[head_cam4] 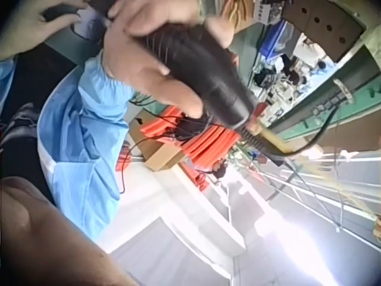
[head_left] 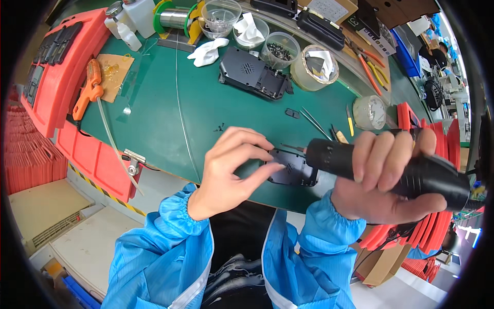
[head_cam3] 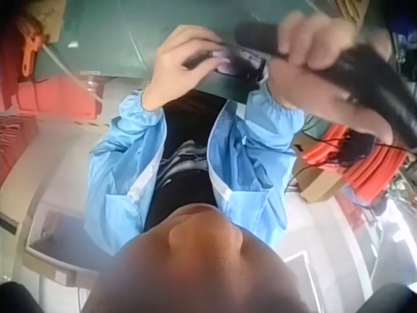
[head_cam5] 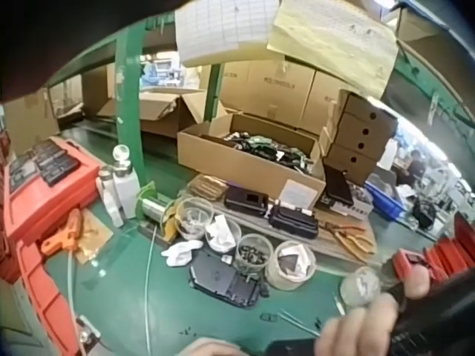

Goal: The worker is using a power screwdriver to remove screws and disassemble a handheld electronic device at a workbench.

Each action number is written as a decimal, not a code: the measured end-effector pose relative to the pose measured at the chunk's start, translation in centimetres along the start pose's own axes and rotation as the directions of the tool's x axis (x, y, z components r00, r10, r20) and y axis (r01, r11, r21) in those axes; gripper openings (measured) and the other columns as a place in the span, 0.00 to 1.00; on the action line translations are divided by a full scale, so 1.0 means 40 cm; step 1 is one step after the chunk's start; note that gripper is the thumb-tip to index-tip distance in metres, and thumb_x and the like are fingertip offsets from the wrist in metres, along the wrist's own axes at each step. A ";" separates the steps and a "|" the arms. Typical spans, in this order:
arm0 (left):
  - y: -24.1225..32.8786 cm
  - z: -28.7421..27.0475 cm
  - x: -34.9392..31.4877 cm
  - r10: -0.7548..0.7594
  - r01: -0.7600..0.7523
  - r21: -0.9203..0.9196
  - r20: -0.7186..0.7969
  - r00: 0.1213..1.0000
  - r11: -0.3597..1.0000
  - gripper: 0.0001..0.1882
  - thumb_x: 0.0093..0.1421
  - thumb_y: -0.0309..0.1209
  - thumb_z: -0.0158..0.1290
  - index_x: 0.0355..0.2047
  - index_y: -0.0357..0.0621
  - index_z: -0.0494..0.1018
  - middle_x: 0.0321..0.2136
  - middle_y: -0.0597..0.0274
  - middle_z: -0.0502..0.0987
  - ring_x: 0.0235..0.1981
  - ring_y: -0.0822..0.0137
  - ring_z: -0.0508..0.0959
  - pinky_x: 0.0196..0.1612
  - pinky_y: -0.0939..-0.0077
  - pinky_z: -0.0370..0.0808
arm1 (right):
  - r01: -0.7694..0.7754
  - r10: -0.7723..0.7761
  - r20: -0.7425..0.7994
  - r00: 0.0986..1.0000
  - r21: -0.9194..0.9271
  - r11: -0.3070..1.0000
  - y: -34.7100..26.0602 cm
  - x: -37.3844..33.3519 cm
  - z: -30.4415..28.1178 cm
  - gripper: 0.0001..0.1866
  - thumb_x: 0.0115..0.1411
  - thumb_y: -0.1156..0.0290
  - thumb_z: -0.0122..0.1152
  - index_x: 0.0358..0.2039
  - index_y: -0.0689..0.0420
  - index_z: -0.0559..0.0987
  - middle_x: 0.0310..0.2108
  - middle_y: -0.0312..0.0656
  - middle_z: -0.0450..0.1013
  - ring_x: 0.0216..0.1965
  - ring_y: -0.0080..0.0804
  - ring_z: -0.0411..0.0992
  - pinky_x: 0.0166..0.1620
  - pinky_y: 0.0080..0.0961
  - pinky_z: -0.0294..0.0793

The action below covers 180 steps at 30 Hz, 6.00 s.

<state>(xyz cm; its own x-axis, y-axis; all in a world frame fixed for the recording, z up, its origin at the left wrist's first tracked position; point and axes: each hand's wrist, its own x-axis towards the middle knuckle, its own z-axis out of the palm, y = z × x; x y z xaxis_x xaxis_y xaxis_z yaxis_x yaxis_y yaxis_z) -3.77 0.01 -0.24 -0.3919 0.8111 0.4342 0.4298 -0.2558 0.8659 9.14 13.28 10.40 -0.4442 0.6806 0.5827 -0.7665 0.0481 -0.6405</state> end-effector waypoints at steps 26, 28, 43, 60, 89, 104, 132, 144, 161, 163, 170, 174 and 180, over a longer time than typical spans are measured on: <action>0.002 0.003 0.002 -0.039 0.040 0.004 -0.065 0.997 0.999 0.11 0.45 0.17 0.71 0.29 0.38 0.83 0.37 0.59 0.82 0.47 0.55 0.79 0.50 0.62 0.76 | -0.118 0.115 0.156 0.981 0.010 0.993 0.000 -0.031 -0.035 0.24 0.65 0.56 0.66 0.49 0.50 0.62 0.21 0.34 0.68 0.19 0.23 0.66 0.27 0.24 0.71; 0.001 0.004 0.002 -0.039 0.039 0.004 -0.062 0.997 0.999 0.11 0.44 0.17 0.71 0.29 0.39 0.83 0.37 0.59 0.82 0.47 0.55 0.79 0.50 0.62 0.76 | -0.115 0.112 0.159 0.981 0.011 0.993 -0.003 -0.032 -0.035 0.24 0.65 0.56 0.66 0.49 0.50 0.61 0.21 0.34 0.68 0.19 0.24 0.66 0.27 0.24 0.71; 0.014 0.018 0.005 0.026 -0.013 0.201 -0.063 0.998 0.980 0.16 0.42 0.22 0.72 0.33 0.41 0.83 0.41 0.60 0.80 0.47 0.54 0.78 0.47 0.60 0.78 | -0.076 0.098 0.154 0.983 -0.137 0.988 0.008 -0.041 -0.033 0.24 0.65 0.56 0.65 0.49 0.52 0.63 0.20 0.35 0.68 0.17 0.26 0.66 0.25 0.26 0.68; 0.026 0.025 -0.020 0.042 -0.128 0.413 0.212 0.976 0.902 0.25 0.41 0.42 0.74 0.40 0.45 0.86 0.58 0.47 0.75 0.64 0.39 0.70 0.65 0.40 0.70 | -0.212 0.233 0.067 0.970 -0.231 0.950 0.038 -0.027 -0.021 0.25 0.62 0.61 0.68 0.49 0.54 0.62 0.20 0.37 0.68 0.18 0.29 0.67 0.26 0.29 0.69; 0.019 0.016 -0.028 0.065 -0.136 0.358 0.202 0.977 0.924 0.26 0.43 0.36 0.73 0.44 0.43 0.82 0.53 0.48 0.76 0.59 0.43 0.73 0.64 0.46 0.72 | -0.186 0.238 0.093 0.967 -0.385 0.904 0.088 -0.035 0.020 0.21 0.61 0.71 0.66 0.46 0.55 0.61 0.17 0.35 0.65 0.14 0.24 0.61 0.21 0.25 0.66; 0.019 0.025 -0.002 0.117 -0.225 0.311 0.329 0.937 0.923 0.33 0.43 0.31 0.71 0.52 0.38 0.76 0.52 0.48 0.73 0.58 0.45 0.71 0.61 0.52 0.73 | -0.128 0.084 -0.187 0.979 -0.239 0.962 0.204 0.027 0.070 0.19 0.65 0.70 0.55 0.55 0.57 0.66 0.19 0.35 0.61 0.16 0.26 0.60 0.25 0.29 0.67; -0.003 0.001 -0.008 0.036 -0.032 0.041 -0.101 0.994 0.999 0.14 0.43 0.19 0.72 0.33 0.38 0.84 0.41 0.56 0.83 0.48 0.52 0.81 0.50 0.60 0.78 | 0.008 0.017 0.207 0.978 -0.119 0.993 0.009 -0.037 -0.005 0.21 0.66 0.63 0.62 0.53 0.57 0.67 0.18 0.33 0.67 0.16 0.21 0.65 0.23 0.21 0.71; 0.000 -0.005 -0.009 0.003 -0.005 -0.015 -0.093 0.996 1.000 0.11 0.43 0.17 0.71 0.28 0.38 0.83 0.39 0.57 0.82 0.48 0.52 0.81 0.49 0.60 0.78 | -0.033 0.056 0.190 0.980 -0.122 0.992 0.006 -0.040 -0.001 0.21 0.65 0.63 0.64 0.50 0.53 0.64 0.18 0.33 0.68 0.16 0.22 0.67 0.24 0.21 0.72; 0.019 0.001 0.008 -0.016 0.013 0.041 0.072 0.997 0.999 0.28 0.42 0.22 0.72 0.48 0.40 0.81 0.51 0.56 0.80 0.57 0.48 0.76 0.58 0.54 0.75 | -0.033 0.066 0.184 0.981 -0.178 0.984 0.010 -0.063 0.011 0.22 0.63 0.65 0.67 0.49 0.53 0.63 0.17 0.34 0.69 0.15 0.24 0.69 0.21 0.21 0.73; 0.021 0.005 0.007 -0.031 0.023 0.089 0.085 0.996 0.996 0.33 0.41 0.23 0.72 0.52 0.41 0.80 0.53 0.56 0.79 0.59 0.47 0.75 0.60 0.53 0.74 | -0.044 0.077 0.170 0.982 -0.193 0.980 0.004 -0.075 0.017 0.23 0.62 0.65 0.67 0.48 0.52 0.63 0.17 0.34 0.69 0.15 0.25 0.69 0.21 0.21 0.73; 0.002 0.010 -0.002 0.026 -0.098 0.233 0.292 0.956 0.967 0.39 0.36 0.22 0.70 0.54 0.41 0.77 0.56 0.57 0.77 0.66 0.45 0.69 0.67 0.45 0.69 | -0.137 0.171 0.134 0.976 -0.229 0.964 0.000 -0.103 0.031 0.25 0.59 0.70 0.71 0.45 0.51 0.61 0.16 0.35 0.71 0.12 0.28 0.69 0.21 0.25 0.74; -0.001 0.012 -0.003 0.021 -0.090 0.232 0.287 0.958 0.969 0.39 0.35 0.21 0.69 0.54 0.41 0.77 0.55 0.56 0.77 0.66 0.46 0.68 0.68 0.44 0.67 | -0.171 0.200 0.079 0.977 -0.280 0.945 0.012 -0.106 0.041 0.25 0.59 0.70 0.71 0.45 0.51 0.61 0.16 0.35 0.71 0.12 0.28 0.68 0.21 0.25 0.75; -0.002 0.014 -0.006 0.026 -0.086 0.211 0.270 0.963 0.974 0.38 0.36 0.23 0.71 0.54 0.40 0.77 0.55 0.56 0.78 0.66 0.46 0.69 0.68 0.44 0.68 | -0.179 0.215 0.114 0.970 -0.263 0.948 -0.004 -0.097 0.037 0.25 0.59 0.70 0.70 0.46 0.52 0.61 0.16 0.35 0.71 0.13 0.28 0.69 0.21 0.25 0.75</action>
<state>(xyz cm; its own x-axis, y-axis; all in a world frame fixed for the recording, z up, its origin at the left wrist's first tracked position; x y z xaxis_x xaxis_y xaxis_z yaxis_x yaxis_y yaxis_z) -3.24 0.11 -0.55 -0.1463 0.9160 0.3736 0.6241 -0.2075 0.7533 10.29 9.55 8.98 -0.6485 0.5871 0.4846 -0.5248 0.1163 -0.8432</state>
